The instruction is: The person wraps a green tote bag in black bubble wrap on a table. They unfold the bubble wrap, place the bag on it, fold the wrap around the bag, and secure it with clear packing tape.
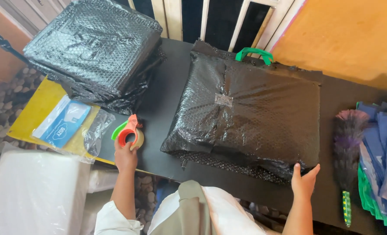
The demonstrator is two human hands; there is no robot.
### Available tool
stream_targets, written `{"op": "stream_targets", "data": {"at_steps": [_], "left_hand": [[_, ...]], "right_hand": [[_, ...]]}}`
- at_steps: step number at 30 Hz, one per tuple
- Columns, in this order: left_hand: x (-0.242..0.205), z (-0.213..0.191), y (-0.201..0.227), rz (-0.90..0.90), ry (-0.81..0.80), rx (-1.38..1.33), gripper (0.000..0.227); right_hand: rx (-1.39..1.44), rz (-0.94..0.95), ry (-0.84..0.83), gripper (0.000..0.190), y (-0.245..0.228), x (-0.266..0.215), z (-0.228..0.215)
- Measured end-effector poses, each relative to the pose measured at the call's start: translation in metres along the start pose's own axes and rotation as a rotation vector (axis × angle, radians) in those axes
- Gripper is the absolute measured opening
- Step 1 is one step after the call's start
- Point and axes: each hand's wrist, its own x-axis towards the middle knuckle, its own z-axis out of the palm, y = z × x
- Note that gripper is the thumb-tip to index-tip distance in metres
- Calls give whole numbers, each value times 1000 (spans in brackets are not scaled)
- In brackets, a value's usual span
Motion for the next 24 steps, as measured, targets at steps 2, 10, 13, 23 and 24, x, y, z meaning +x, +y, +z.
{"op": "stream_targets", "data": {"at_steps": [2,10,13,23,24], "left_hand": [[-6,-10,11,-71,-78,-113,27],[-32,-9,9,17,-194,-56,31],[-37,1,12,101,-152,-1,22],[-24,-7,34,231,-107,281,106],[-23,1,27,230,-106,288,106]], "right_hand": [[-12,86,-38,82,-14,-10,-11],[298,-787,-471,66,-47,-72,43],[303,-1042,-1437,59,-107,-144,46],[880,-1071,-1889,53,-198,-207,-81],[888,-1070,-1891,53,-201,-202,-92]]}}
